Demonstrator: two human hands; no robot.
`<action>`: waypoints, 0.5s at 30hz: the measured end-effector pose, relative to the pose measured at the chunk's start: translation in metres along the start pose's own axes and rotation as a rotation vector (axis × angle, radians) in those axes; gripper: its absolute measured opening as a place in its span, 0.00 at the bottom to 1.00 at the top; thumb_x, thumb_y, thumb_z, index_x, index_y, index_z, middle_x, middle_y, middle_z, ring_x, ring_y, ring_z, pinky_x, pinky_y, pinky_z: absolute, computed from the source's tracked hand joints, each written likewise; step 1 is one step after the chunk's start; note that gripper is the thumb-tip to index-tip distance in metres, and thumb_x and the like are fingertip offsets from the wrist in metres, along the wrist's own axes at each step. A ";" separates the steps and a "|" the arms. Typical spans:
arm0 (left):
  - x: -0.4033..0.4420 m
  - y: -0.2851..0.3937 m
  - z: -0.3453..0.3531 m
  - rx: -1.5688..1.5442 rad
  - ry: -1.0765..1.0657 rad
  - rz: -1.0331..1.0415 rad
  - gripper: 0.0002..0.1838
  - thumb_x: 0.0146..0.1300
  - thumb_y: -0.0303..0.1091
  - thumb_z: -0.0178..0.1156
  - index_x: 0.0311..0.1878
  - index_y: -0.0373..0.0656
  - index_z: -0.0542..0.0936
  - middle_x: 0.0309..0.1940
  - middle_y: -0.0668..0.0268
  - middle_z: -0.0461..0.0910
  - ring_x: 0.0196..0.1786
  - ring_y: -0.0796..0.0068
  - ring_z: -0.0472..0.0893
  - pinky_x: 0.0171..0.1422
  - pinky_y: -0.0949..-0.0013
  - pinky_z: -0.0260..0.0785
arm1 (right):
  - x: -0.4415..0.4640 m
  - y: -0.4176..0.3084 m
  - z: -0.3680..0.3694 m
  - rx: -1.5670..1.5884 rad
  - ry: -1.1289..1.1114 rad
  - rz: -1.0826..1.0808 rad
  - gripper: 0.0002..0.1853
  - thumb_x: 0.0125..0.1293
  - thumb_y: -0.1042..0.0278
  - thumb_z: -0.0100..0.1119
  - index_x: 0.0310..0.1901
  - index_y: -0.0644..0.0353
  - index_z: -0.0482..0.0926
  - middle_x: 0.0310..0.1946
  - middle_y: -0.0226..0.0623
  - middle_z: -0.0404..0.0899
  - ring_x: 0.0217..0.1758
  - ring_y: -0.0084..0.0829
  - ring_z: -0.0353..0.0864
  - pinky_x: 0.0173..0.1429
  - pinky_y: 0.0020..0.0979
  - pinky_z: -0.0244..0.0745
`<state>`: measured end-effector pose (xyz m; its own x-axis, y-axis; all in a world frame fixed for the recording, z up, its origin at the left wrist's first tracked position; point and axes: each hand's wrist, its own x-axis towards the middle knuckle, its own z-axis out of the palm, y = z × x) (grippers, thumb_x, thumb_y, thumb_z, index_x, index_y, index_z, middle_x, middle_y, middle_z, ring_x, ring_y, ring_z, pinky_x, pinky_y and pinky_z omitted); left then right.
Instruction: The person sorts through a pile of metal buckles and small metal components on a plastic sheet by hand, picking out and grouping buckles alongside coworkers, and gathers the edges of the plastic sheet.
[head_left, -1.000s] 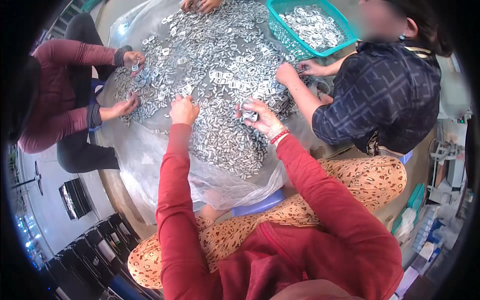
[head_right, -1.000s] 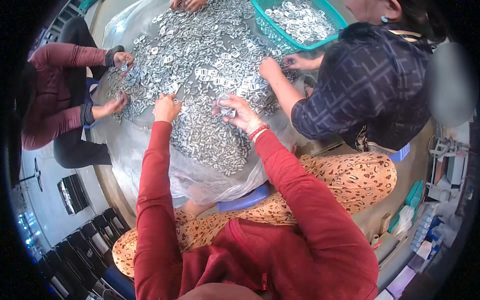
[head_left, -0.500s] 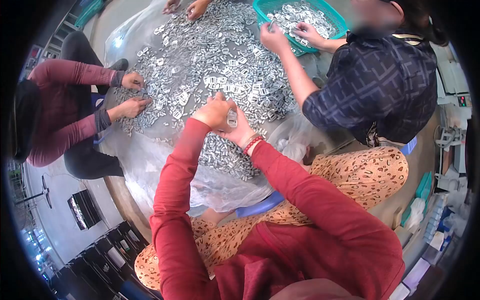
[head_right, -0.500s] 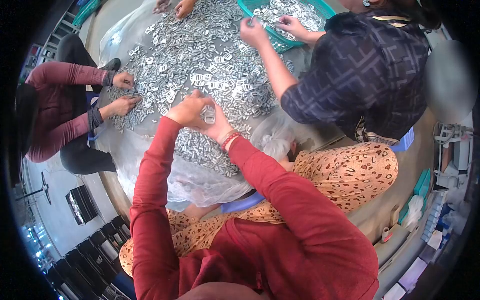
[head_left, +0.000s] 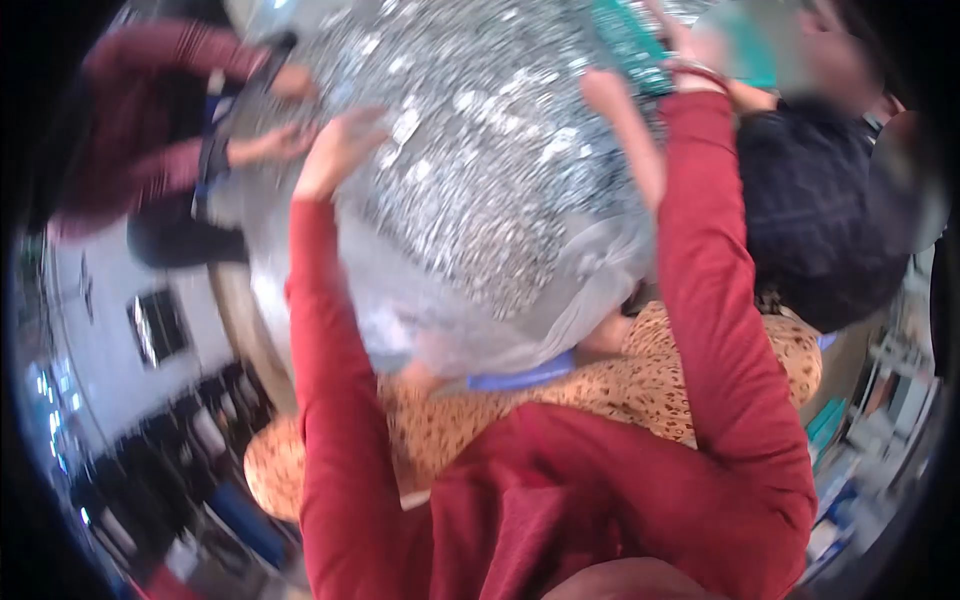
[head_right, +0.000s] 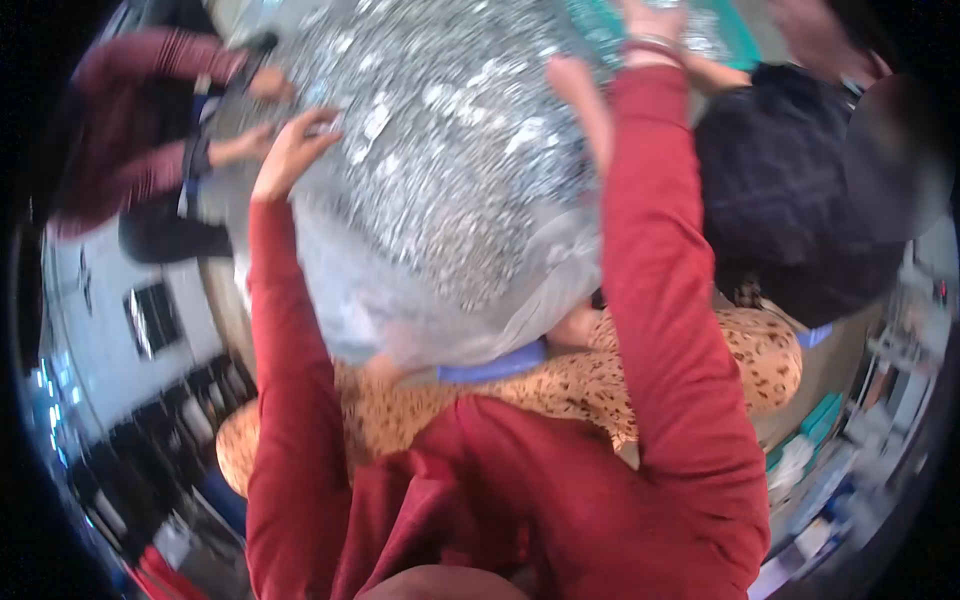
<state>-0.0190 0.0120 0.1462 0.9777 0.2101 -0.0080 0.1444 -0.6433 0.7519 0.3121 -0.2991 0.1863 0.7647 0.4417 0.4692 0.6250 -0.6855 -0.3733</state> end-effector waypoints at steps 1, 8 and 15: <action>-0.002 -0.006 0.005 0.006 -0.042 -0.174 0.22 0.55 0.35 0.60 0.53 0.37 0.73 0.41 0.60 0.76 0.42 0.75 0.76 0.40 0.72 0.71 | -0.010 -0.010 0.009 0.086 -0.043 0.011 0.19 0.59 0.49 0.48 0.40 0.56 0.77 0.39 0.46 0.77 0.45 0.42 0.74 0.45 0.44 0.67; 0.020 -0.126 0.140 0.420 0.000 -0.375 0.27 0.42 0.41 0.69 0.49 0.48 0.76 0.42 0.52 0.78 0.47 0.58 0.77 0.53 0.61 0.68 | -0.095 -0.062 0.162 0.952 -0.881 0.429 0.28 0.56 0.56 0.58 0.58 0.56 0.68 0.41 0.33 0.76 0.41 0.28 0.74 0.47 0.29 0.72; 0.013 -0.105 0.152 0.220 -0.216 -0.290 0.19 0.45 0.41 0.66 0.41 0.49 0.76 0.36 0.51 0.78 0.45 0.54 0.77 0.50 0.61 0.68 | -0.131 -0.122 0.212 -0.293 -0.821 -0.019 0.34 0.50 0.31 0.52 0.57 0.38 0.68 0.64 0.42 0.53 0.65 0.55 0.49 0.53 0.69 0.55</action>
<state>0.0020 -0.0293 -0.0334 0.8978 0.2616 -0.3543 0.4248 -0.7266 0.5400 0.1686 -0.1504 0.0003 0.6962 0.6549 -0.2939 0.6598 -0.7451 -0.0974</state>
